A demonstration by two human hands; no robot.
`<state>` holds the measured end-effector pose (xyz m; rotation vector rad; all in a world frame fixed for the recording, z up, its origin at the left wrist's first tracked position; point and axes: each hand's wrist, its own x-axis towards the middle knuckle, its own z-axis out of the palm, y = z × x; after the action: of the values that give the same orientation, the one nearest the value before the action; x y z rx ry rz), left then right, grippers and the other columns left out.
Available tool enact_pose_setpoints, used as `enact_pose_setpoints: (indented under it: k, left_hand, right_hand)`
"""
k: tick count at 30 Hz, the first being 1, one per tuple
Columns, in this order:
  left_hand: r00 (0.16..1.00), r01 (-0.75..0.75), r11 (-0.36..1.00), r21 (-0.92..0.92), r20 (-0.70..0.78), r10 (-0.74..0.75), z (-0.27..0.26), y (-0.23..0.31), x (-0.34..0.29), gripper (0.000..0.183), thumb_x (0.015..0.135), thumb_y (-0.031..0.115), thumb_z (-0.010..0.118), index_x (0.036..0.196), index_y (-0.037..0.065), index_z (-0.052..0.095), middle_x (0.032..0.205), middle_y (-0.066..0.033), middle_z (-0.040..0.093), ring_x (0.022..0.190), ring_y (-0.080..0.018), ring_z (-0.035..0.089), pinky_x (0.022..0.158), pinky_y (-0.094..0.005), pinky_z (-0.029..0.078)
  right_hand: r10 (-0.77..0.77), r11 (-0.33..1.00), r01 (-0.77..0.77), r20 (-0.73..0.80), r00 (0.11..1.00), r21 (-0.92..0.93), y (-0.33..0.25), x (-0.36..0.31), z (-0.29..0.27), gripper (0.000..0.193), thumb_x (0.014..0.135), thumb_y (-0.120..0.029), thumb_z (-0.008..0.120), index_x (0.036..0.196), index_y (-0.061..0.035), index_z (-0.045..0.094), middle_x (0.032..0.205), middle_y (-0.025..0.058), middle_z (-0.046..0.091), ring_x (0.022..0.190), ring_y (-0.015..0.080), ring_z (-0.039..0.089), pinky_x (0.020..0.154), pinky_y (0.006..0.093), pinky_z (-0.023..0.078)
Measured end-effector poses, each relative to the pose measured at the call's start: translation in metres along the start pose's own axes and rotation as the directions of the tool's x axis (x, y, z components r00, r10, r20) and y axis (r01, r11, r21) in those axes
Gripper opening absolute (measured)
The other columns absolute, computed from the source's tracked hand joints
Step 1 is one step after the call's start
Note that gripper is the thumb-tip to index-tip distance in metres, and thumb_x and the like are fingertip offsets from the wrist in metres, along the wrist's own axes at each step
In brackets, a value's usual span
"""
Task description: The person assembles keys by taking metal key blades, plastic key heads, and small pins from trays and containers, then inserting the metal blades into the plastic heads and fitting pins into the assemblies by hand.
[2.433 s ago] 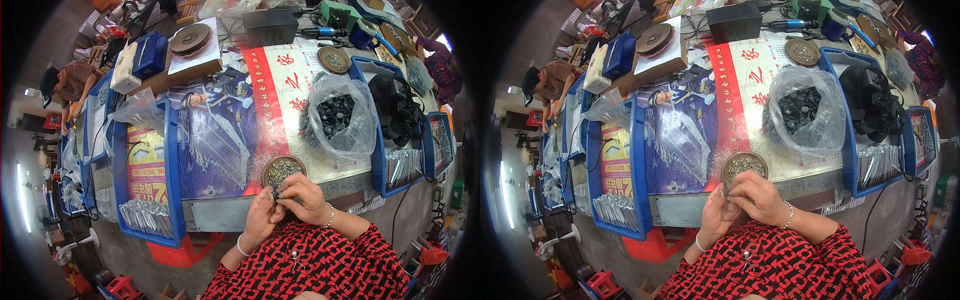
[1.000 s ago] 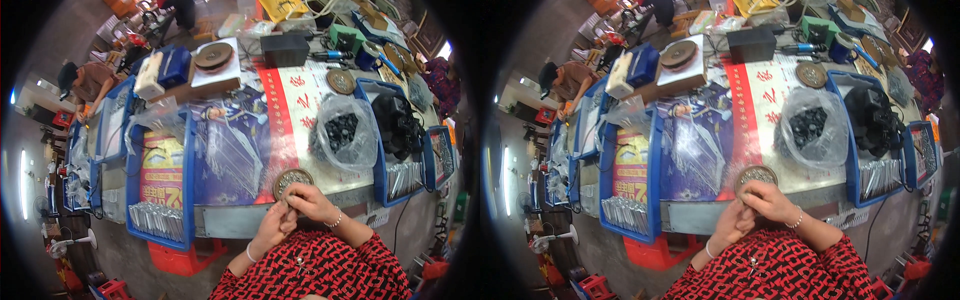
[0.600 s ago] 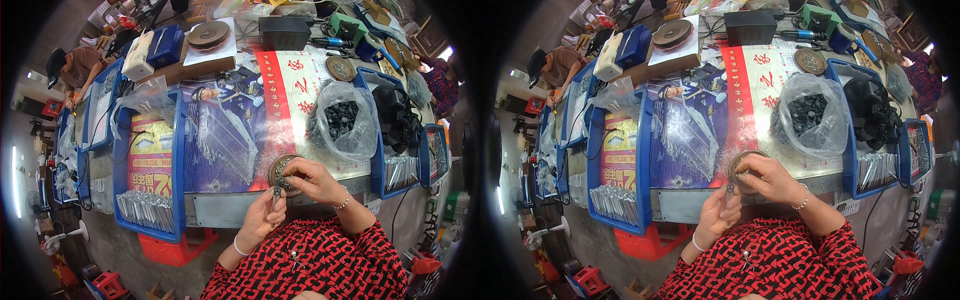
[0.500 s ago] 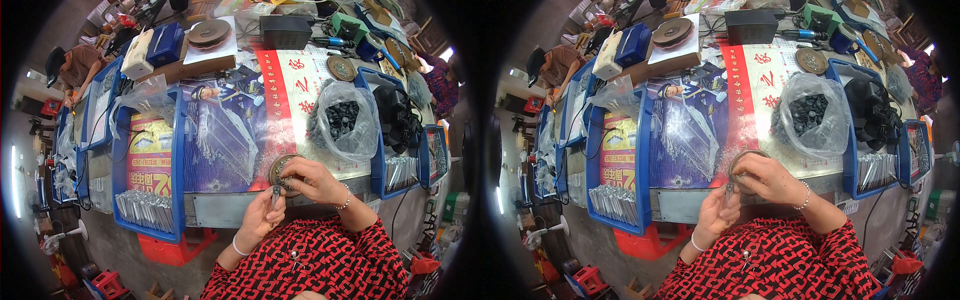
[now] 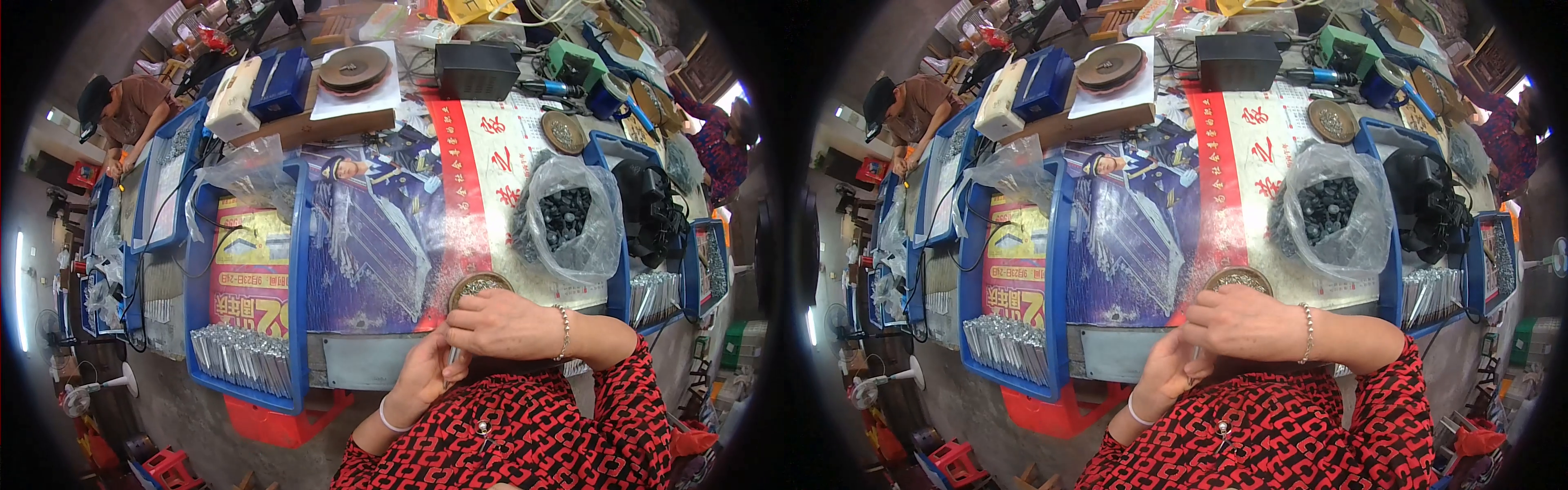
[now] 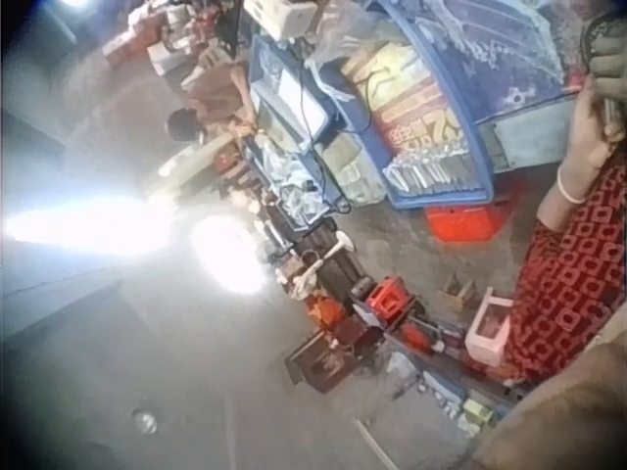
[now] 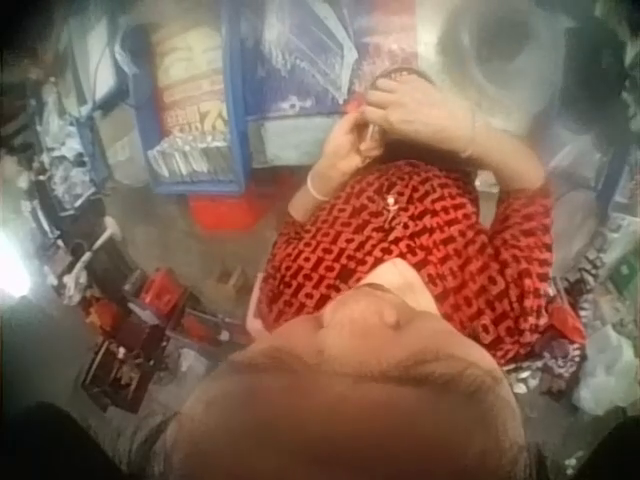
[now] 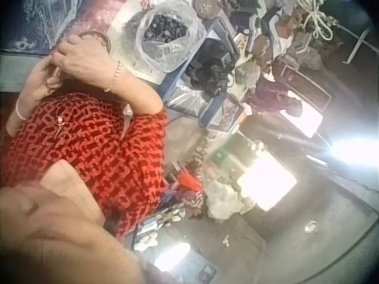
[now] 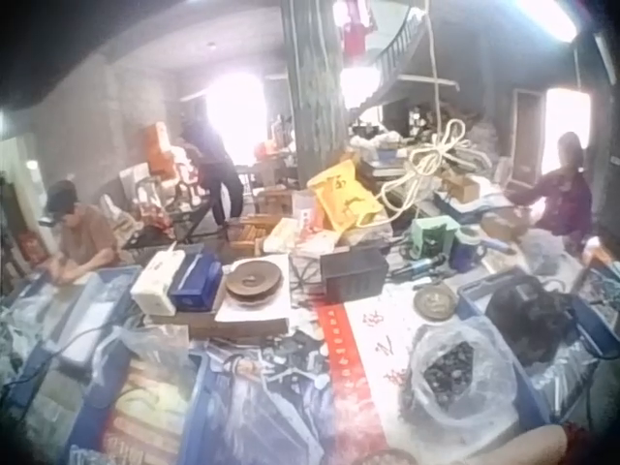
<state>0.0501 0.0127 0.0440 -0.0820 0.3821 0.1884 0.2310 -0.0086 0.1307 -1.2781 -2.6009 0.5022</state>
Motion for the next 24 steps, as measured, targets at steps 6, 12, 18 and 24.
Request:
enact_pose_setpoints:
  k: [6, 12, 18, 24]
  left_hand:
    - [0.994, -0.109, 0.986, 0.129, -0.007, 0.111, 0.014, 0.028, -0.009, 0.037, 0.096, 0.026, 0.032, 0.130, 0.011, 0.037, 0.097, -0.0153, 0.058, 0.073, -0.0227, 0.058, 0.063, -0.0323, 0.048]
    - [0.575, -0.719, 0.532, 0.447, -0.046, 0.817, -0.006, 0.049, -0.027, 0.045, 0.096, 0.030, 0.035, 0.134, 0.009, 0.026, 0.121, -0.0190, 0.046, 0.098, -0.0280, 0.054, 0.086, -0.0398, 0.045]
    - [0.194, -0.628, -0.007, 0.778, 0.166, 0.967, -0.041, 0.018, -0.040, 0.038, 0.096, 0.021, 0.036, 0.128, 0.003, 0.028, 0.115, -0.0189, 0.049, 0.086, -0.0217, 0.057, 0.078, -0.0353, 0.047]
    - [0.091, -0.477, -0.282, 0.832, 0.366, 0.926, -0.063, 0.002, -0.036, 0.038, 0.092, 0.014, 0.041, 0.126, 0.001, 0.028, 0.111, -0.0208, 0.050, 0.080, -0.0219, 0.058, 0.070, -0.0329, 0.050]
  right_hand:
    - [-0.054, 0.994, 0.049, 0.043, 0.998, 0.094, 0.018, 0.021, -0.019, 0.018, 0.075, -0.015, 0.053, 0.092, -0.0063, 0.052, 0.086, 0.0066, 0.053, 0.082, 0.0227, 0.056, 0.069, 0.0327, 0.048]
    - [0.282, 0.956, -0.254, -0.220, 0.934, 0.146, 0.092, 0.073, -0.024, 0.010, 0.076, -0.008, 0.055, 0.084, -0.0029, 0.050, 0.081, 0.0148, 0.052, 0.077, 0.0351, 0.056, 0.065, 0.0431, 0.045]
    - [0.394, 0.914, -0.396, -0.440, 0.807, 0.093, 0.170, 0.155, 0.022, 0.010, 0.076, -0.006, 0.054, 0.084, -0.0020, 0.051, 0.083, 0.0179, 0.055, 0.080, 0.0362, 0.058, 0.068, 0.0439, 0.046]
    - [0.492, 0.835, -0.549, -0.475, 0.730, 0.020, 0.202, 0.198, 0.043, 0.022, 0.075, -0.014, 0.063, 0.088, -0.0004, 0.052, 0.086, 0.0202, 0.057, 0.081, 0.0365, 0.060, 0.070, 0.0427, 0.049]
